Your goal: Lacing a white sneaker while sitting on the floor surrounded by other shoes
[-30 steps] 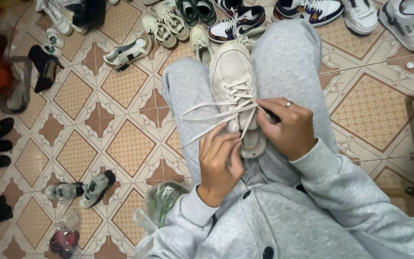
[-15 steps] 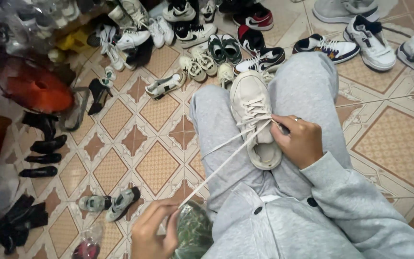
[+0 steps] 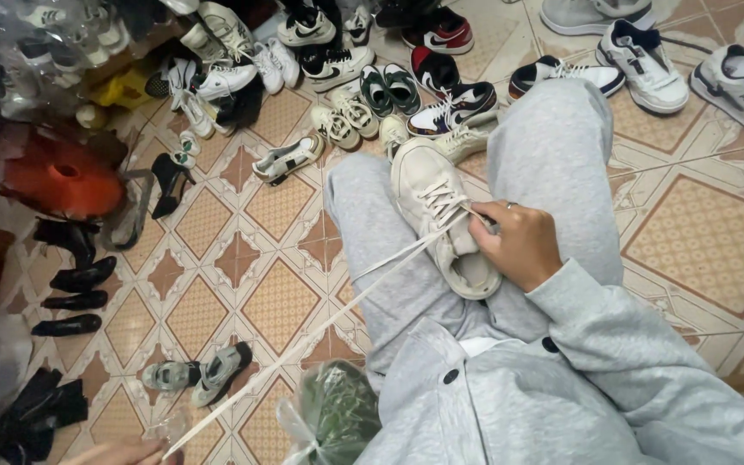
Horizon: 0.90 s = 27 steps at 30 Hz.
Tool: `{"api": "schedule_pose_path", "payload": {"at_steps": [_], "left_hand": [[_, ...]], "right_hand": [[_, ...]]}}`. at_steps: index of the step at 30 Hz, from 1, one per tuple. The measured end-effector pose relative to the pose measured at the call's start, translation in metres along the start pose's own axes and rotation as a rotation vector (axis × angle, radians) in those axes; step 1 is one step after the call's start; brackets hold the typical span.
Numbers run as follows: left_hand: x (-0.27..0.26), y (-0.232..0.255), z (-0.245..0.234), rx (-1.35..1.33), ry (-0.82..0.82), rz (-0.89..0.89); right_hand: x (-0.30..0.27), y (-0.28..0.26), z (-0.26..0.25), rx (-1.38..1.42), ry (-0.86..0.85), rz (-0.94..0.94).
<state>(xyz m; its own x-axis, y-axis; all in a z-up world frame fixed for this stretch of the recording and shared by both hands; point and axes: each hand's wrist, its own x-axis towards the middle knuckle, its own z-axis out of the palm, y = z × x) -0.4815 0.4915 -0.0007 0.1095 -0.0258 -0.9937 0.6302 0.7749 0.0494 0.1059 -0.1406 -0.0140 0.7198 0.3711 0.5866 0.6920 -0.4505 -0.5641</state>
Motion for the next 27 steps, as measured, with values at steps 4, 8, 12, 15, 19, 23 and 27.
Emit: {"api": "schedule_pose_path", "payload": {"at_steps": [4,8,12,15,19,23,27], "left_hand": [[-0.02,0.042,-0.033,0.255,0.08,0.162],[-0.04,0.043,-0.032,0.506,0.148,0.313],[-0.047,0.029,-0.026,0.756,0.201,0.471],[-0.04,0.019,-0.041,0.947,0.232,0.596],[-0.027,-0.004,-0.042,1.203,0.268,0.777],[-0.061,-0.075,0.123,1.454,0.305,0.969],[-0.165,-0.154,0.514,1.403,0.322,1.737]], "right_hand": [[-0.004,0.014,-0.002,0.059,-0.126,0.097],[-0.008,0.01,-0.007,0.115,-0.159,0.11],[-0.008,0.011,-0.01,0.153,-0.179,0.152],[-0.01,0.009,-0.01,0.167,-0.164,0.162],[-0.017,0.014,-0.01,0.189,-0.13,0.175],[-0.025,0.016,-0.018,0.259,-0.044,0.234],[-0.049,0.042,-0.024,0.273,0.004,0.269]]}}
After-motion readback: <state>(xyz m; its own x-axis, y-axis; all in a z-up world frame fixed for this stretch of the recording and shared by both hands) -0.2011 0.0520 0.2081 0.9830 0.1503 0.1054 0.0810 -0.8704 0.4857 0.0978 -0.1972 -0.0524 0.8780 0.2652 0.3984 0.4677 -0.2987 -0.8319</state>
